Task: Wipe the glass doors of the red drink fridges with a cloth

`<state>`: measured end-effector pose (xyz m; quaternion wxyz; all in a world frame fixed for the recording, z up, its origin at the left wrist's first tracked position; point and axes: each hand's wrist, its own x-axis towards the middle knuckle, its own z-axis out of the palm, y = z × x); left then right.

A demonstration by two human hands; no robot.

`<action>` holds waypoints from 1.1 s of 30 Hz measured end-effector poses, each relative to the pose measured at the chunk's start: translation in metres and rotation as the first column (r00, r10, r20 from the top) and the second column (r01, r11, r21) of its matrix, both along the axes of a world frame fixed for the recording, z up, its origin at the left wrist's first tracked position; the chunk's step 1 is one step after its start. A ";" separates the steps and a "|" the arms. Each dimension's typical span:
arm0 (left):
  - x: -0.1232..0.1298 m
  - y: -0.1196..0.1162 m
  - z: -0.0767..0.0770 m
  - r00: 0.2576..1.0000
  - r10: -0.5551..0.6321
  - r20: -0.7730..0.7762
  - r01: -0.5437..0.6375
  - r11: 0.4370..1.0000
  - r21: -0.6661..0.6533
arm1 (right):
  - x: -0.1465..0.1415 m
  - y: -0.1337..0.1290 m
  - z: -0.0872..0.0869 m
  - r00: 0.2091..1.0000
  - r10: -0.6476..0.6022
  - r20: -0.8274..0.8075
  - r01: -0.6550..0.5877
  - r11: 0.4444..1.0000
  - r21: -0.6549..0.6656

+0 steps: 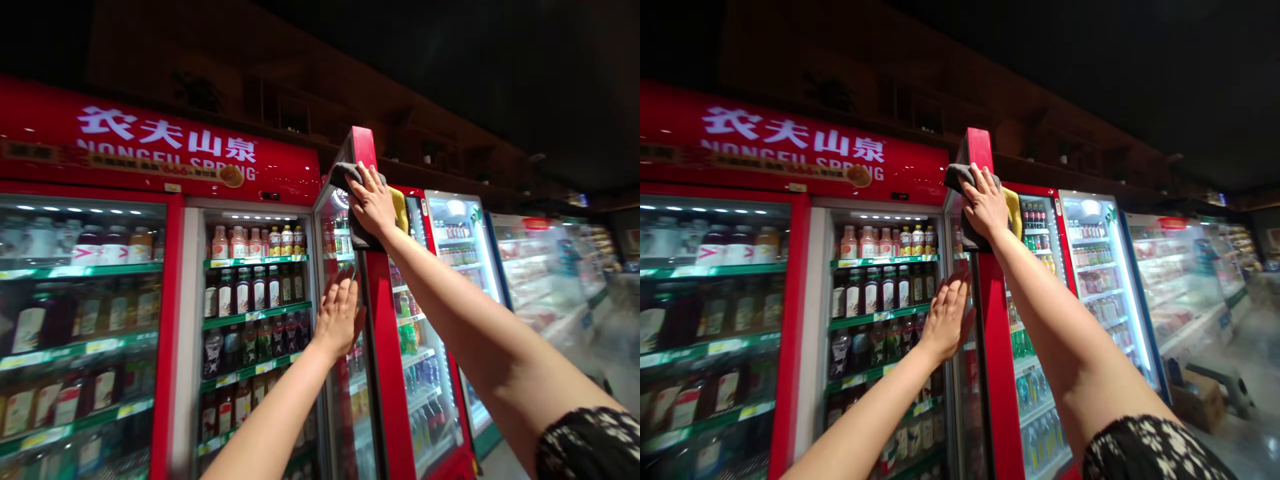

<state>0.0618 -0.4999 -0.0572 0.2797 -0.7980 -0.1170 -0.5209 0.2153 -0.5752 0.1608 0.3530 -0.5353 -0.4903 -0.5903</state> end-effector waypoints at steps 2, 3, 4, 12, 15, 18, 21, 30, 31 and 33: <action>0.002 -0.005 -0.001 1.000 -0.010 -0.020 0.010 1.000 -0.028 | 0.005 0.004 -0.002 0.999 0.012 -0.042 -0.011 0.999 0.039; 0.004 -0.008 -0.002 0.999 -0.027 -0.032 0.025 0.999 -0.040 | 0.006 0.004 -0.009 0.999 0.024 -0.044 -0.022 0.999 0.041; 0.005 -0.011 -0.003 0.998 -0.045 -0.040 0.043 0.997 -0.057 | 0.007 0.003 -0.021 0.999 0.038 -0.037 -0.037 0.999 0.032; 0.013 -0.020 -0.022 0.993 -0.113 0.033 0.117 0.955 -0.274 | -0.007 -0.020 -0.169 0.971 0.230 -0.064 -0.237 0.962 -0.139; 0.003 -0.015 -0.026 0.984 -0.158 0.081 0.175 0.940 -0.292 | -0.018 -0.017 -0.237 0.930 0.338 -0.148 -0.358 0.924 -0.137; -0.015 -0.007 -0.024 0.980 -0.177 0.097 0.198 0.932 -0.303 | -0.033 -0.011 -0.309 0.878 0.430 -0.212 -0.463 0.874 -0.146; -0.036 0.000 -0.021 0.990 -0.126 0.056 0.137 0.945 -0.298 | -0.051 -0.009 -0.379 0.811 0.538 -0.228 -0.576 0.802 -0.159; -0.074 -0.001 -0.033 0.993 0.053 0.103 -0.011 0.928 -0.374 | -0.113 0.009 -0.460 0.553 0.739 -0.383 -0.814 0.577 -0.062; -0.074 -0.002 -0.035 0.990 0.067 0.122 -0.019 0.933 -0.360 | -0.121 0.016 -0.453 0.516 0.749 -0.415 -0.830 0.558 -0.026; -0.076 0.000 -0.037 0.978 0.114 0.177 -0.048 0.939 -0.339 | -0.136 0.031 -0.436 0.445 0.766 -0.465 -0.855 0.518 0.036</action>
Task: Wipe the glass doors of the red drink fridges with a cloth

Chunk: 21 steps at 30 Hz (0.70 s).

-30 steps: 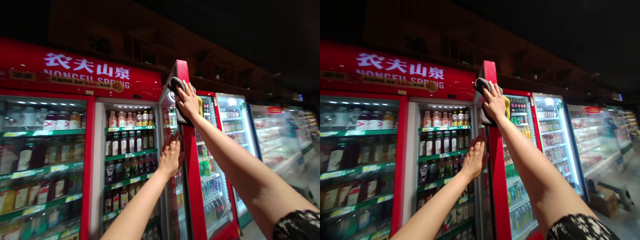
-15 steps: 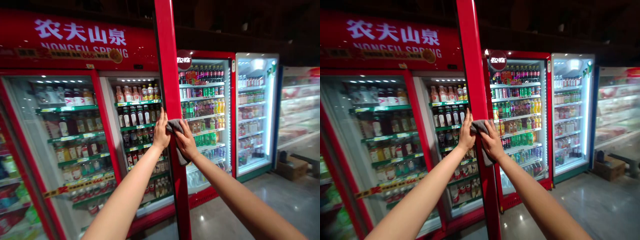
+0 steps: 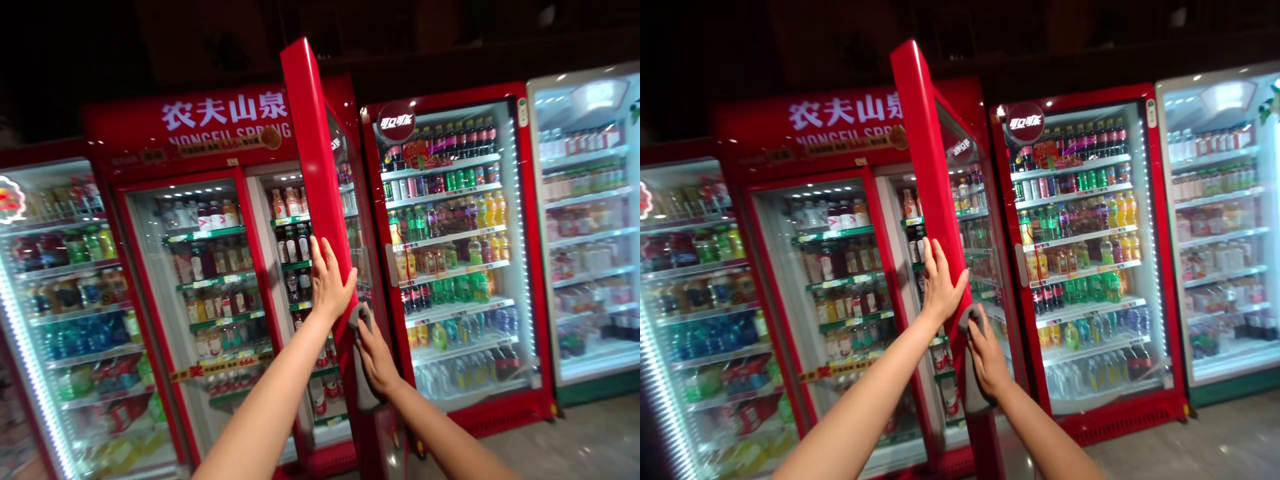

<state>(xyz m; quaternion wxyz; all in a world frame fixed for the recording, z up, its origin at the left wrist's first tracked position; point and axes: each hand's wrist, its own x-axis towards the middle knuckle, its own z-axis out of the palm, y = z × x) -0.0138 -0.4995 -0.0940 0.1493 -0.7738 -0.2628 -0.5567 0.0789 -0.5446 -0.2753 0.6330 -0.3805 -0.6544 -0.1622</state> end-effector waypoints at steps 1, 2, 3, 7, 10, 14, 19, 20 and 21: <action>-0.001 0.003 -0.001 0.999 0.033 0.038 -0.033 0.999 -0.001 | -0.007 0.008 0.010 0.999 0.021 -0.027 -0.021 1.000 -0.006; -0.004 0.007 -0.001 0.995 0.067 0.077 -0.067 0.998 -0.010 | -0.014 0.016 0.020 0.998 0.039 -0.041 -0.039 0.999 -0.009; -0.007 0.012 -0.001 0.989 0.102 0.111 -0.100 0.995 -0.025 | -0.020 0.024 0.029 0.997 0.055 -0.045 -0.056 0.998 -0.008; -0.031 0.041 -0.001 0.953 0.229 0.201 -0.221 0.973 -0.059 | -0.040 0.062 0.057 0.993 0.120 0.000 -0.120 0.991 0.056; -0.053 0.067 0.001 0.915 0.304 0.265 -0.294 0.953 -0.077 | -0.049 0.099 0.069 0.989 0.129 0.072 -0.137 0.985 0.104; -0.086 0.115 0.002 0.879 0.373 0.297 -0.363 0.927 -0.088 | -0.047 0.159 0.096 0.994 0.012 0.109 -0.031 0.983 0.180; -0.132 0.189 -0.005 0.889 0.381 0.253 -0.388 0.921 -0.022 | -0.051 0.236 0.159 0.976 -0.180 0.125 0.141 0.952 0.271; -0.140 0.203 -0.008 0.892 0.386 0.233 -0.397 0.918 -0.003 | -0.056 0.251 0.169 0.968 -0.210 0.136 0.164 0.944 0.285; -0.148 0.215 -0.010 0.896 0.393 0.209 -0.406 0.914 0.020 | -0.062 0.266 0.178 0.960 -0.234 0.155 0.180 0.937 0.300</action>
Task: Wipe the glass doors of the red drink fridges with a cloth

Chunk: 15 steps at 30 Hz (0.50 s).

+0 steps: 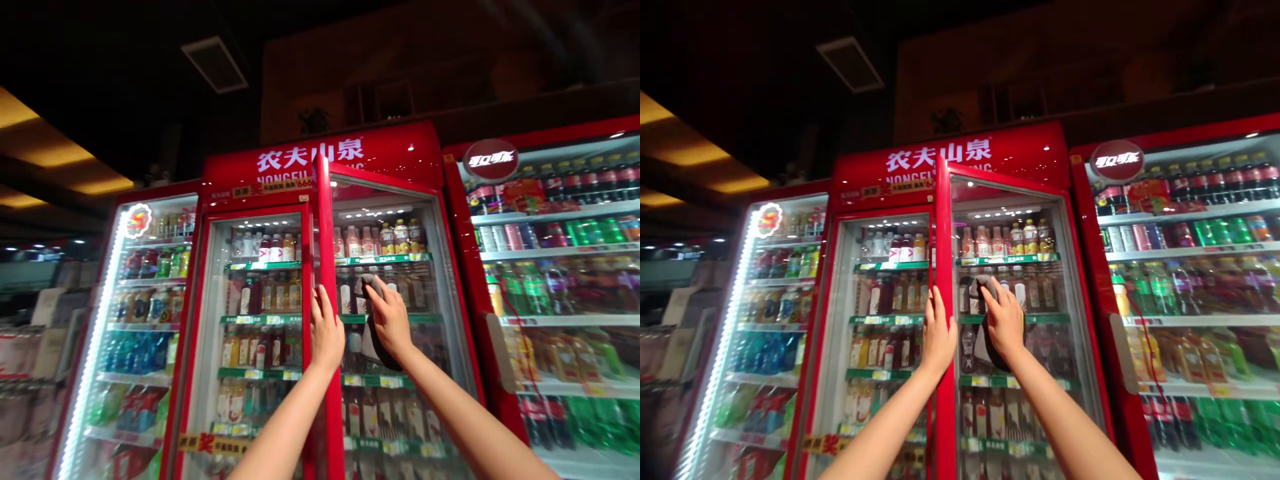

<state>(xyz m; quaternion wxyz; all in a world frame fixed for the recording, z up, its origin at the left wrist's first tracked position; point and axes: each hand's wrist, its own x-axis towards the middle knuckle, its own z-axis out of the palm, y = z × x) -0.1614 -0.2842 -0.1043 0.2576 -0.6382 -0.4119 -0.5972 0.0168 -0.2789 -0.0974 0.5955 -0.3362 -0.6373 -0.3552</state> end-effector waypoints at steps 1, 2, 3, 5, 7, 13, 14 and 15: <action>-0.007 0.012 -0.003 0.999 0.011 -0.037 -0.011 1.000 0.012 | -0.007 0.015 0.006 0.999 -0.019 0.029 0.019 1.000 0.012; -0.014 0.024 -0.005 0.997 0.024 -0.074 -0.023 1.000 0.021 | -0.015 0.029 0.008 0.997 -0.035 0.064 0.034 0.999 0.024; -0.020 0.035 -0.008 0.993 0.039 -0.109 -0.037 0.999 0.022 | -0.023 0.042 0.008 0.994 -0.052 0.101 0.048 0.998 0.037; -0.031 0.057 -0.012 0.985 0.070 -0.156 -0.072 0.997 -0.005 | -0.038 0.067 0.001 0.981 -0.093 0.170 0.085 0.995 0.057; -0.040 0.079 -0.015 0.979 0.102 -0.177 -0.112 0.993 -0.049 | -0.049 0.090 -0.008 0.965 -0.131 0.227 0.117 0.990 0.074; -0.059 0.141 -0.017 0.975 0.102 -0.196 -0.119 0.990 -0.078 | -0.058 0.152 -0.017 0.905 -0.189 0.381 0.131 0.976 0.172; -0.061 0.150 -0.017 0.976 0.103 -0.194 -0.117 0.991 -0.064 | -0.057 0.161 -0.016 0.898 -0.194 0.394 0.129 0.974 0.186; -0.063 0.159 -0.017 0.974 0.111 -0.200 -0.121 0.992 -0.040 | -0.056 0.171 -0.016 0.890 -0.197 0.412 0.125 0.973 0.194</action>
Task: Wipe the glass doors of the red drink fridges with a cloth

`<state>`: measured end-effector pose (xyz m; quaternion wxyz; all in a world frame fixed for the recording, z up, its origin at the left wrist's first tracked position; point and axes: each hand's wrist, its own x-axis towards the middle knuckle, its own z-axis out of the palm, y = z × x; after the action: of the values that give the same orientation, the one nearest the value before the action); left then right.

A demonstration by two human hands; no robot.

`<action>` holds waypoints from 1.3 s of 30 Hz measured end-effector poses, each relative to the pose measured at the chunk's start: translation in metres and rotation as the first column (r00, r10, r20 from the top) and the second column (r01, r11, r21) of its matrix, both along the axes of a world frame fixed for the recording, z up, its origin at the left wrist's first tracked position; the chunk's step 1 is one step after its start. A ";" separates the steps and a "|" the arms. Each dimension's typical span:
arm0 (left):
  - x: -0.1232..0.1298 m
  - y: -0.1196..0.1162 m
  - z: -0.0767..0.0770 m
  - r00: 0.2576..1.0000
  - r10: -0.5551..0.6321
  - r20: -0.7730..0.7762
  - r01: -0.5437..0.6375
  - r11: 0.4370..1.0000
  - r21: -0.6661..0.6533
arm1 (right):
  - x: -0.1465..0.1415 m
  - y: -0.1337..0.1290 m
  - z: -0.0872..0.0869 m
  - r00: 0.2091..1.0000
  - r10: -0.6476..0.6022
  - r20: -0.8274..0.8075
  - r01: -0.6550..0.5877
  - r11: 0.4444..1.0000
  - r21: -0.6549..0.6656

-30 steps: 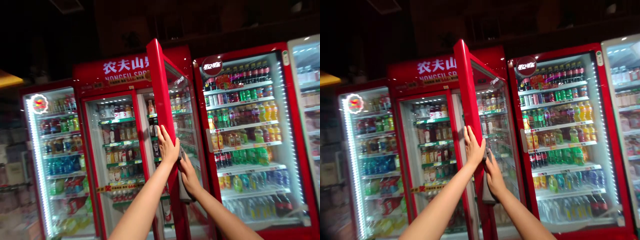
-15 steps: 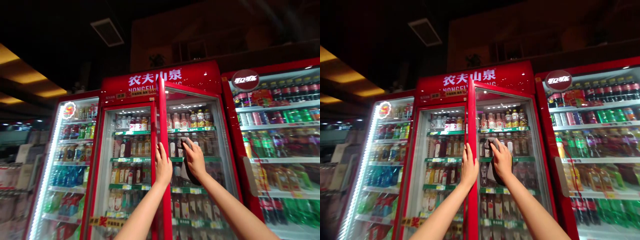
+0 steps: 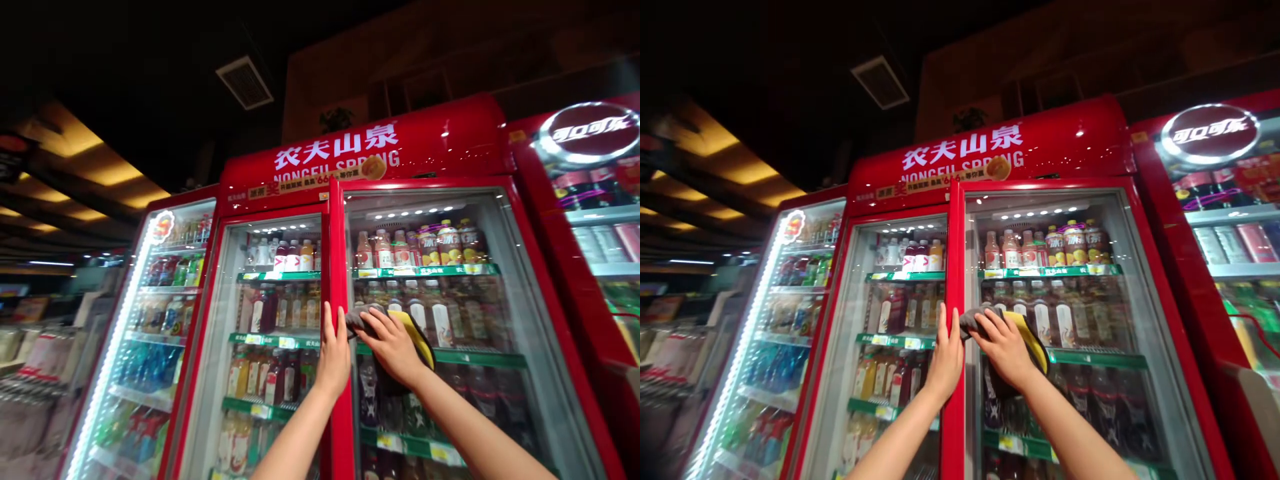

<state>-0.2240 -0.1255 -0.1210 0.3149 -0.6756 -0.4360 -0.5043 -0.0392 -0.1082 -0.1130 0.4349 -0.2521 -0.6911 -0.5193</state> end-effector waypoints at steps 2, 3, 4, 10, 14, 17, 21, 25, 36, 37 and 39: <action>-0.003 0.016 0.000 0.998 0.022 -0.058 -0.018 0.998 0.064 | 0.004 0.017 0.001 0.998 0.002 0.066 -0.001 1.000 -0.008; -0.004 0.024 0.001 0.994 0.041 -0.105 -0.031 0.995 0.093 | 0.005 0.024 0.001 0.994 0.003 0.109 0.000 1.000 -0.021; -0.005 0.032 0.001 0.985 0.060 -0.159 -0.042 0.993 0.111 | 0.007 0.031 0.001 0.989 0.003 0.149 0.003 0.999 -0.038; 0.000 0.078 -0.011 0.952 0.175 -0.251 -0.165 0.984 0.059 | 0.012 0.069 -0.005 0.978 -0.016 0.210 0.049 0.987 -0.154; 0.007 0.108 -0.032 0.954 0.263 -0.147 -0.256 0.965 0.065 | 0.008 0.095 -0.010 0.981 -0.045 0.190 0.074 0.986 -0.150; 0.010 0.126 -0.045 0.938 0.332 -0.096 -0.322 0.941 0.103 | 0.003 0.109 -0.004 0.978 -0.046 0.201 0.068 0.993 -0.102; 0.009 0.136 -0.050 0.922 0.372 -0.110 -0.353 0.922 0.156 | -0.004 0.116 0.018 0.978 -0.027 0.207 0.046 0.995 -0.085; 0.008 0.133 -0.048 0.919 0.370 -0.134 -0.348 0.924 0.162 | -0.007 0.116 0.041 0.995 0.002 0.098 0.010 0.991 -0.130; 0.010 0.133 -0.051 0.901 0.406 -0.153 -0.392 0.913 0.115 | -0.034 0.114 0.094 0.986 0.083 0.143 -0.048 0.972 -0.232; 0.010 0.133 -0.051 0.899 0.411 -0.150 -0.398 0.911 0.109 | -0.037 0.115 0.103 0.996 0.060 0.070 -0.042 0.970 -0.241; 0.011 0.132 -0.050 0.898 0.411 -0.157 -0.399 0.911 0.100 | -0.041 0.119 0.114 0.997 0.016 -0.075 -0.035 0.968 -0.250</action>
<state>-0.2133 0.0067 -0.1709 0.4716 -0.6009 -0.5212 -0.3807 -0.0805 0.0103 0.0013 0.4309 -0.3148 -0.7381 -0.4127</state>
